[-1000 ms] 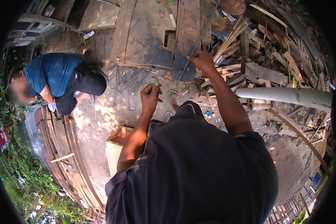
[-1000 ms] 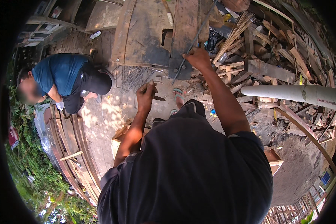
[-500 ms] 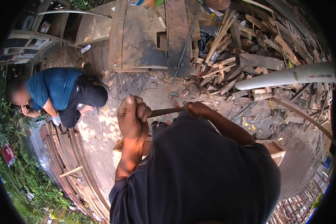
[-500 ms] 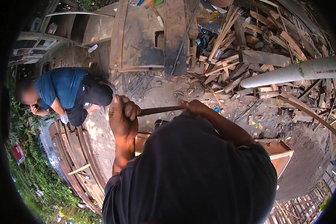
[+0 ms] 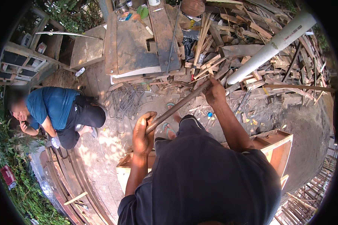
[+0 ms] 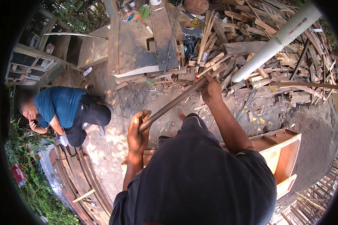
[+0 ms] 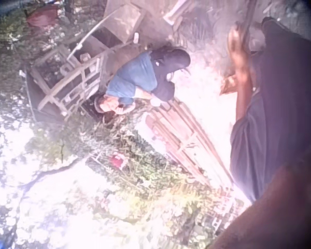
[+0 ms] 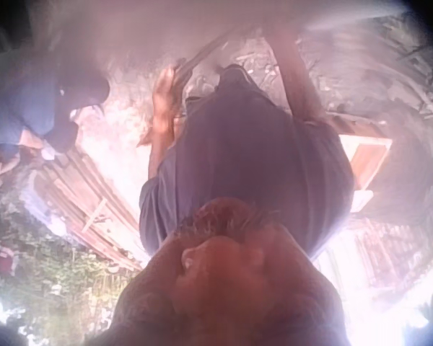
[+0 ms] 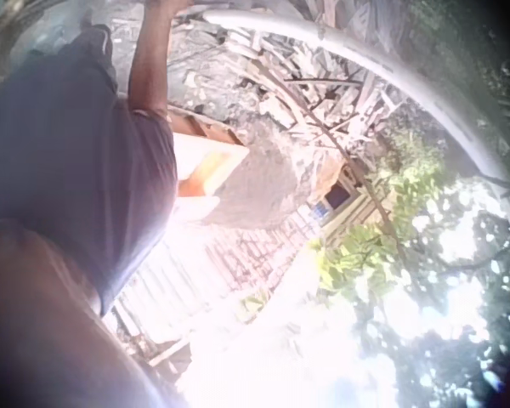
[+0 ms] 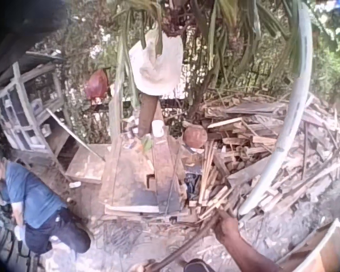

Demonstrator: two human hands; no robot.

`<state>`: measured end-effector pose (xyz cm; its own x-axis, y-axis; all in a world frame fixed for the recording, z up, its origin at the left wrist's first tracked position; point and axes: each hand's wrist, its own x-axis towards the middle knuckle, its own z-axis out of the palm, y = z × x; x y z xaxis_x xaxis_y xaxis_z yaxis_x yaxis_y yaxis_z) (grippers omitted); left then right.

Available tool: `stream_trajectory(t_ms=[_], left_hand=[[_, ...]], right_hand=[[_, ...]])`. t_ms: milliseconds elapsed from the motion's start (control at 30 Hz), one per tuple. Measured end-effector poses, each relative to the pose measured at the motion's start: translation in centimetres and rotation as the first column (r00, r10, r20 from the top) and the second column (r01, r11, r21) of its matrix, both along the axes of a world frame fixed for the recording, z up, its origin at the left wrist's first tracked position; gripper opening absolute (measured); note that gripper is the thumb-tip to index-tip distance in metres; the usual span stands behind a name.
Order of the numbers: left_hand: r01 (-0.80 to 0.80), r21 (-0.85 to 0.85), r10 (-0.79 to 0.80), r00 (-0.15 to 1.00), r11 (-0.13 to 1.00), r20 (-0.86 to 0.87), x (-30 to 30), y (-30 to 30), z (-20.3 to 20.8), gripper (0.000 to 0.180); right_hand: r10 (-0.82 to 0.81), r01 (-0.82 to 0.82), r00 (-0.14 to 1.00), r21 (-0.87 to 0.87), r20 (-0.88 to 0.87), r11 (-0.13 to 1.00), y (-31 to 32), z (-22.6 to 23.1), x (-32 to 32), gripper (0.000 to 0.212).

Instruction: The person bends lengths of metal rebar using a manual bending tool fixed to a wooden workbench.

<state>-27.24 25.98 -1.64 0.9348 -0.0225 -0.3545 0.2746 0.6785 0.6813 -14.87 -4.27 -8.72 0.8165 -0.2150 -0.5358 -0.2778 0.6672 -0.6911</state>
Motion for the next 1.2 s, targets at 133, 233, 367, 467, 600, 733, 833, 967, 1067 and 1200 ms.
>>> stream_trajectory(t_ms=[133,233,367,467,600,733,833,967,1067,1200], left_hand=[[0.455,-0.073,-0.460,0.883,0.888,-0.095,-3.6,-3.3,-8.3,0.029],[0.590,-0.032,-0.590,0.807,0.807,-0.002,-3.7,-7.9,-11.6,0.035],[0.754,0.086,-0.759,0.646,0.651,0.080,-4.8,-12.8,-14.9,0.046],[0.896,0.056,-0.896,0.443,0.441,-0.026,-5.1,-15.8,-12.2,0.042],[0.884,-0.030,-0.884,0.467,0.466,0.023,-7.1,-21.5,-14.8,0.038],[0.799,-0.134,-0.807,0.591,0.586,-0.008,-7.4,-25.3,-14.7,0.038],[0.739,-0.216,-0.755,0.656,0.638,0.014,-6.5,-26.9,-14.5,0.040],[0.680,-0.248,-0.698,0.715,0.690,0.021,-5.5,-28.1,-14.6,0.041],[0.656,-0.276,-0.676,0.736,0.703,0.029,-5.3,-28.5,-14.3,0.042],[0.654,-0.269,-0.671,0.740,0.707,0.034,-5.4,-28.8,-14.9,0.042]], right_hand=[[0.106,-0.024,0.939,-0.247,0.326,0.969,2.0,8.3,1.2,0.024],[0.219,-0.154,0.933,-0.233,0.286,0.960,4.1,5.5,-1.3,0.033],[0.308,-0.238,0.943,-0.392,0.125,0.888,2.3,2.7,-3.6,0.018],[0.392,-0.319,0.919,-0.498,0.046,0.806,0.1,0.3,-5.9,0.034],[0.618,-0.498,0.786,-0.629,-0.036,0.597,-0.8,-0.4,-7.5,0.056],[0.681,-0.521,0.729,-0.700,-0.067,0.489,-1.5,-1.5,-6.7,0.055],[0.723,-0.562,0.678,-0.728,-0.133,0.393,-1.6,-1.8,-5.3,0.049],[0.748,-0.639,0.610,-0.721,-0.262,0.268,-1.5,-1.7,-4.0,0.051],[0.764,-0.613,0.608,-0.740,-0.218,0.277,-1.9,-3.3,-3.4,0.054],[0.751,-0.647,0.623,-0.684,-0.219,0.338,-2.0,-3.1,-3.5,0.056]])
